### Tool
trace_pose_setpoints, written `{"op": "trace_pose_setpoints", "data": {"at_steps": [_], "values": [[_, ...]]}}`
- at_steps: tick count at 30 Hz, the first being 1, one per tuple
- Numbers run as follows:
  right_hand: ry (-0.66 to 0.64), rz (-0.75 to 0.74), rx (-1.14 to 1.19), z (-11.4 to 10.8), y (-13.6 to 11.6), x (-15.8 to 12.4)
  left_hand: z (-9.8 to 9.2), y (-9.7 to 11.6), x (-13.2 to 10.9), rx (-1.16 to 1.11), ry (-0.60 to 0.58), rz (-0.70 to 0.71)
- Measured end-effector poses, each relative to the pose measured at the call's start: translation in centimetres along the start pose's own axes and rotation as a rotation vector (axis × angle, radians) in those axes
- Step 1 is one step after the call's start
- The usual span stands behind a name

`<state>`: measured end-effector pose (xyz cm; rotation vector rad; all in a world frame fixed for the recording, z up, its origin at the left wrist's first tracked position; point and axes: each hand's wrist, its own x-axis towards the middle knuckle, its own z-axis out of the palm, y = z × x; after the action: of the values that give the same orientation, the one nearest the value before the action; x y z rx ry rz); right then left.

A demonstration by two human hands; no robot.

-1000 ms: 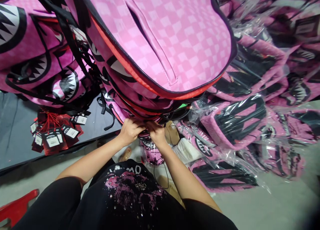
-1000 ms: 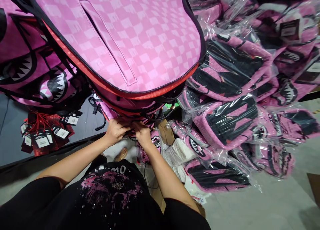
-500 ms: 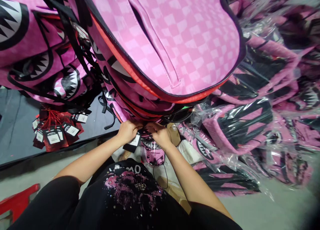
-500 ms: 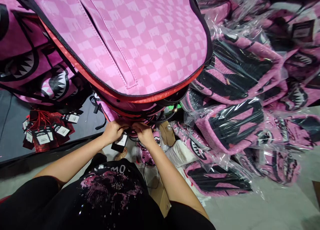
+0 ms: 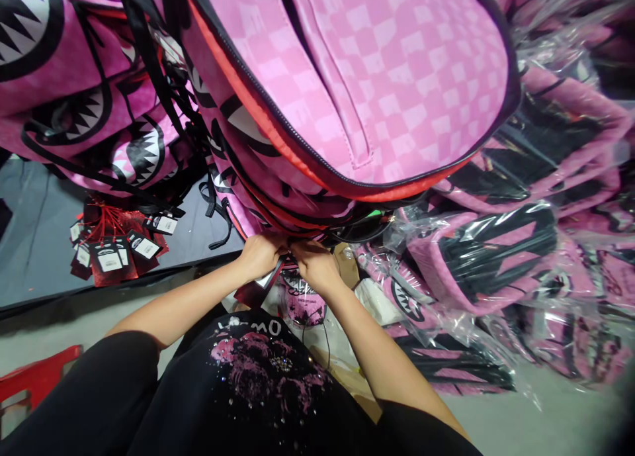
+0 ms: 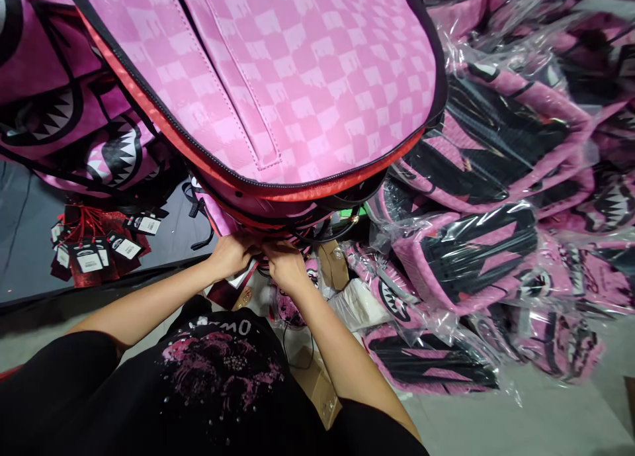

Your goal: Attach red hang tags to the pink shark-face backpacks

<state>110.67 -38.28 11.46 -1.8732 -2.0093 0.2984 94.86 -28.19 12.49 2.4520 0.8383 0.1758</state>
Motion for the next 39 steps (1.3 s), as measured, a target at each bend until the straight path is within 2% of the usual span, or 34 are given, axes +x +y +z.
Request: {"op": "trace_pose_setpoints", "data": {"at_steps": [5, 9, 14, 20, 29, 34, 39], "values": [[0.035, -0.008, -0.044, 0.3, -0.4, 0.2, 0.3, -0.1, 0.2, 0.016, -0.025, 0.028], [0.053, 0.065, -0.057, 0.7, -0.5, 0.3, 0.9, 0.4, 0.1, 0.053, -0.008, 0.022], [0.094, 0.133, 0.073, 0.5, -0.5, 0.4, 0.8, 0.7, -0.3, 0.028, -0.022, -0.003], [0.014, 0.163, 0.259, -0.3, -0.7, 0.4, 0.5, 0.7, -0.7, -0.011, -0.015, -0.074], [0.15, 0.359, 0.448, -0.1, -1.2, 0.2, 0.1, 1.2, -1.0, -0.013, -0.056, -0.09], [0.155, 0.338, 0.395, -0.1, -0.7, -0.3, 0.1, 1.7, -0.9, 0.013, -0.085, -0.022], [0.175, 0.323, 0.35, 0.8, 0.7, -0.6, 0.2, 1.9, -0.8, 0.049, -0.06, 0.013]]}}
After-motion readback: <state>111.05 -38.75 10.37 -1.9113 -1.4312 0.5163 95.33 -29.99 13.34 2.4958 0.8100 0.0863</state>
